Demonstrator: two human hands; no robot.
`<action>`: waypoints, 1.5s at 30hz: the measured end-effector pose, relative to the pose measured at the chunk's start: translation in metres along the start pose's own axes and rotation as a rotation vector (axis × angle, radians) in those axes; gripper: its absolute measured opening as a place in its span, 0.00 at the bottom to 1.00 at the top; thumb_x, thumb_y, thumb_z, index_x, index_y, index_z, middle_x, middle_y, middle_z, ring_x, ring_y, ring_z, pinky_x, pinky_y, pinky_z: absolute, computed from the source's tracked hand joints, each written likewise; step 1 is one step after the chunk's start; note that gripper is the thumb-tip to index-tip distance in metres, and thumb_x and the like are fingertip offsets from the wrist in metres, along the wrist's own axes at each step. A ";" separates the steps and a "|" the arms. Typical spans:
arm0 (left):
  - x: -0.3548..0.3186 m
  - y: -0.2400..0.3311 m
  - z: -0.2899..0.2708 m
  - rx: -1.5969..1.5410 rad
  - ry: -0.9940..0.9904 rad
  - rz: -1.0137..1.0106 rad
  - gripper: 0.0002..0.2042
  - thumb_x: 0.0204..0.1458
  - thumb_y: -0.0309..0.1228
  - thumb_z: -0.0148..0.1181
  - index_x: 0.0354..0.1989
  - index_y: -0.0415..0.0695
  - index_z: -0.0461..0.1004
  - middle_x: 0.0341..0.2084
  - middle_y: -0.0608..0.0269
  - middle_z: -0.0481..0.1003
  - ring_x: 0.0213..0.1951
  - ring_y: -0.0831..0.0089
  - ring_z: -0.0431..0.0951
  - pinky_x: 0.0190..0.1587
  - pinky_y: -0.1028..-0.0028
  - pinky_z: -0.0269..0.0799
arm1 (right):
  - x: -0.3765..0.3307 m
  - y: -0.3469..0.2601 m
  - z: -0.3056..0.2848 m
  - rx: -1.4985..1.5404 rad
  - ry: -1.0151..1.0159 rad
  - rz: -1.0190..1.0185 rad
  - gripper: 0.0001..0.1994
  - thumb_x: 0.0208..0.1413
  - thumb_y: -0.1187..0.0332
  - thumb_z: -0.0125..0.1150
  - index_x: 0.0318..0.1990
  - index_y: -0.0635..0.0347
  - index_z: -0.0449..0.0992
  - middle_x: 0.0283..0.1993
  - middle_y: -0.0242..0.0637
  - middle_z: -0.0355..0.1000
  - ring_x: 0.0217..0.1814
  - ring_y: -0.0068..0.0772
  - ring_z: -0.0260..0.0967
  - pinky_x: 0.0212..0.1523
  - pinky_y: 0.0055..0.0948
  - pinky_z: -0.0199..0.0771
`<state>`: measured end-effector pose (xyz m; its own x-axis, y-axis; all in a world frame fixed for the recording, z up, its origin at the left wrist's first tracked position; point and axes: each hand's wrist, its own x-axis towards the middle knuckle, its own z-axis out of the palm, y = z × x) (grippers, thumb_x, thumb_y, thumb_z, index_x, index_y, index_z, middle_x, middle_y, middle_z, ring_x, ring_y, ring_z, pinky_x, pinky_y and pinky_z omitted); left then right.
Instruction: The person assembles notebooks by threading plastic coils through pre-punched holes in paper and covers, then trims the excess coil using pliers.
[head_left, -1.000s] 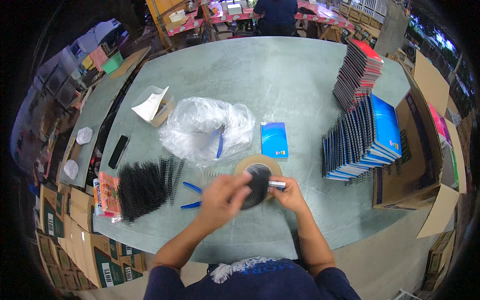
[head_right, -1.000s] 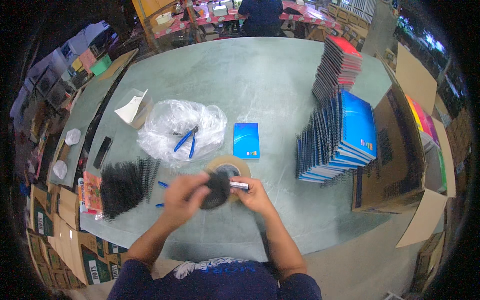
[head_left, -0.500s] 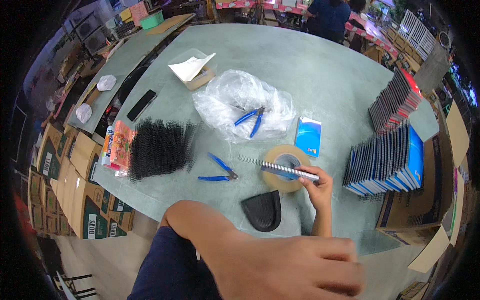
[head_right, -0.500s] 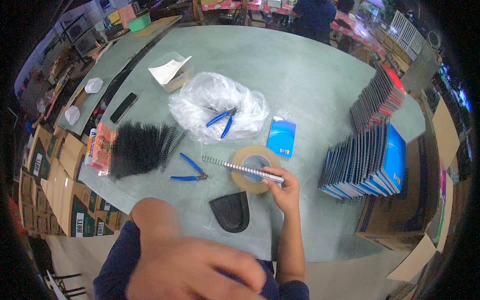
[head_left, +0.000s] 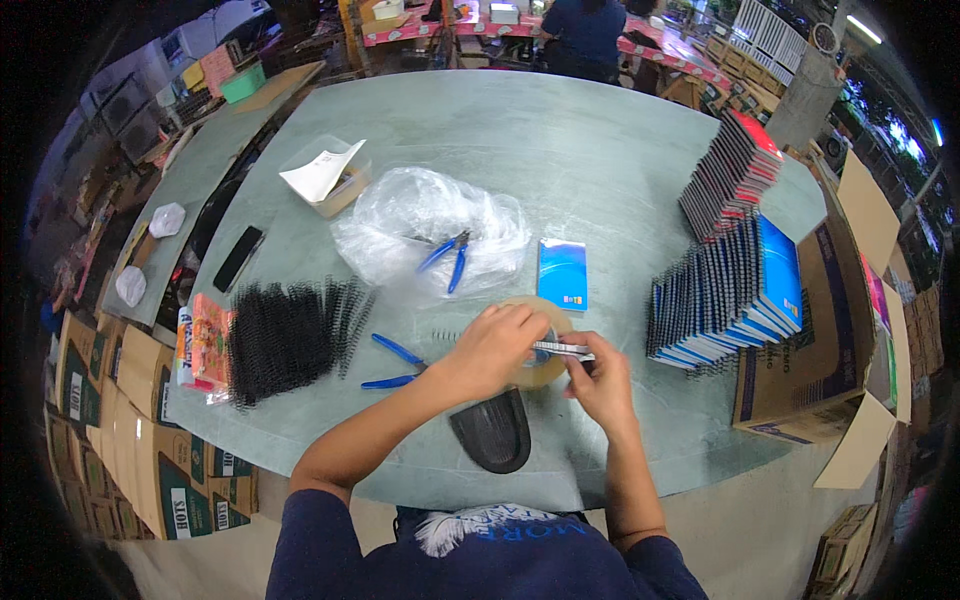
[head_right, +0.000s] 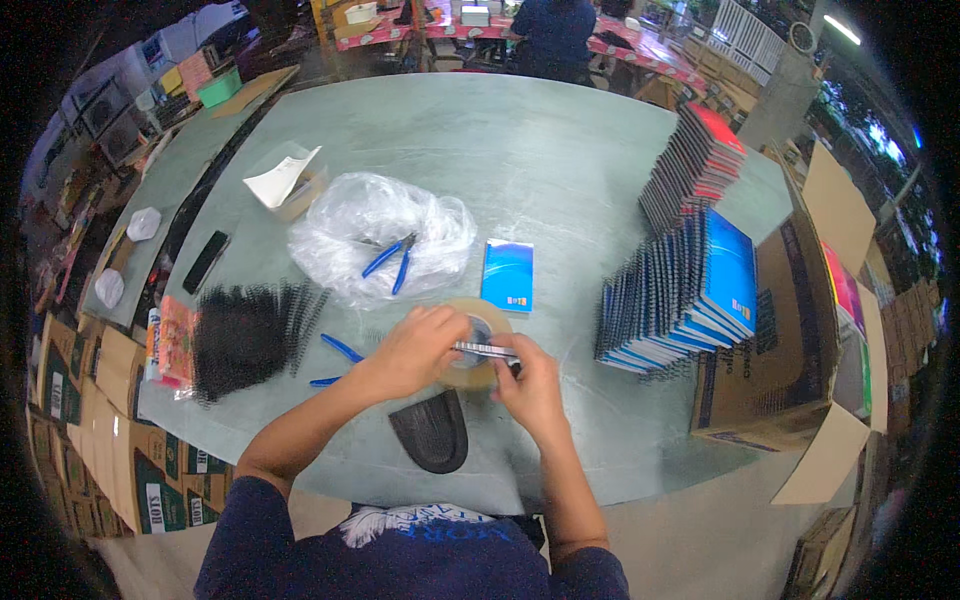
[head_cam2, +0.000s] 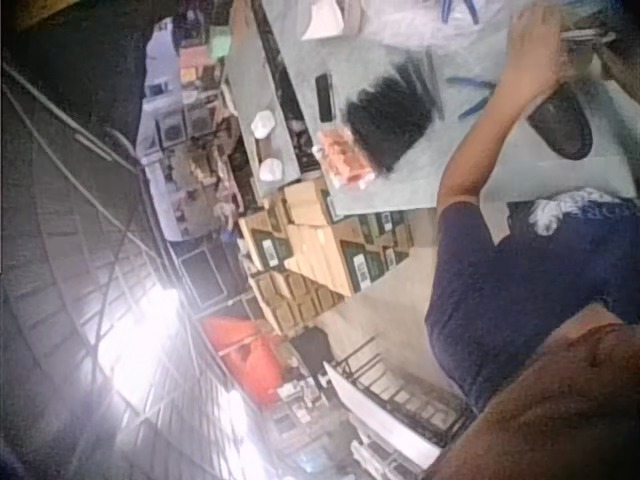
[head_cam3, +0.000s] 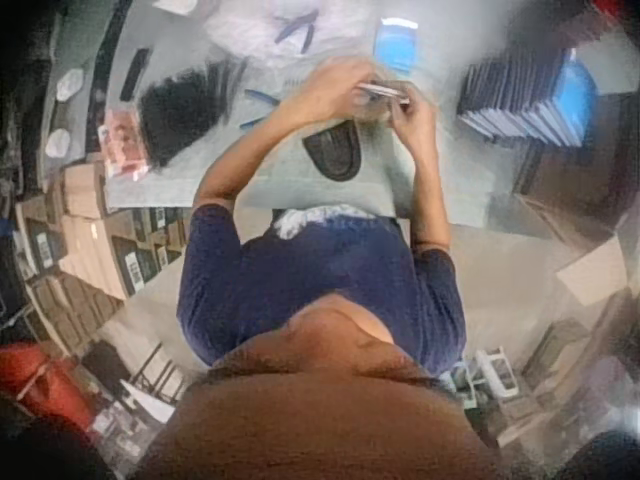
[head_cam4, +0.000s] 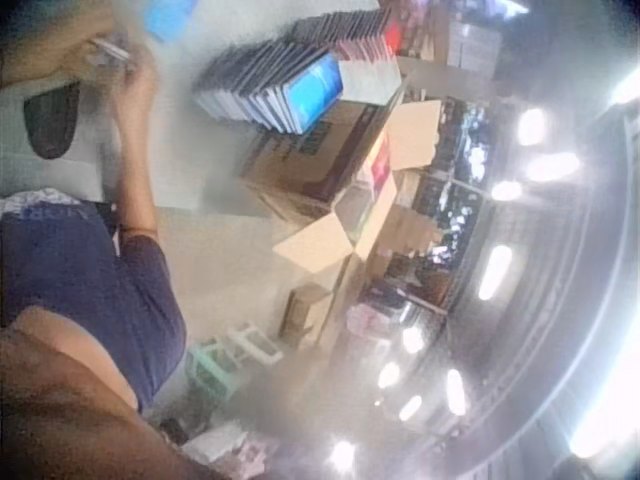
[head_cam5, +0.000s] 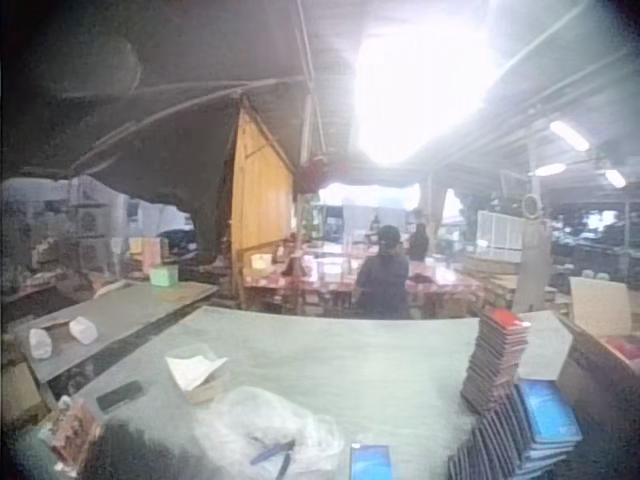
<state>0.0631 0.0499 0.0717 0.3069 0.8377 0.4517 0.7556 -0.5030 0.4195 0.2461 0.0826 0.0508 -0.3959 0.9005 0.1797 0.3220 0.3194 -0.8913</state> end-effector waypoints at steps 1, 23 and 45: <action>-0.003 -0.003 0.001 -0.038 -0.039 -0.014 0.11 0.45 0.30 0.57 0.38 0.44 0.70 0.33 0.60 0.71 0.40 0.61 0.71 0.45 0.61 0.61 | 0.000 0.001 0.003 0.268 -0.020 0.152 0.10 0.48 0.81 0.58 0.40 0.65 0.72 0.34 0.35 0.74 0.24 0.25 0.71 0.21 0.20 0.70; -0.008 0.005 -0.004 0.007 -0.047 -0.135 0.10 0.46 0.33 0.60 0.36 0.45 0.71 0.29 0.60 0.71 0.37 0.61 0.70 0.41 0.63 0.61 | 0.004 0.026 0.008 0.537 -0.083 0.068 0.11 0.52 0.79 0.56 0.44 0.68 0.72 0.35 0.40 0.74 0.31 0.25 0.74 0.29 0.21 0.76; 0.000 -0.003 0.003 0.175 0.071 -0.053 0.13 0.44 0.36 0.61 0.36 0.46 0.73 0.27 0.65 0.71 0.35 0.67 0.70 0.38 0.67 0.59 | 0.013 0.025 0.006 0.662 -0.182 0.165 0.13 0.58 0.72 0.51 0.49 0.67 0.70 0.37 0.41 0.74 0.32 0.27 0.75 0.29 0.21 0.76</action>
<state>0.0625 0.0520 0.0686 0.2271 0.8420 0.4894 0.8606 -0.4087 0.3039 0.2437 0.1004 0.0287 -0.5431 0.8396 -0.0008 -0.1775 -0.1158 -0.9773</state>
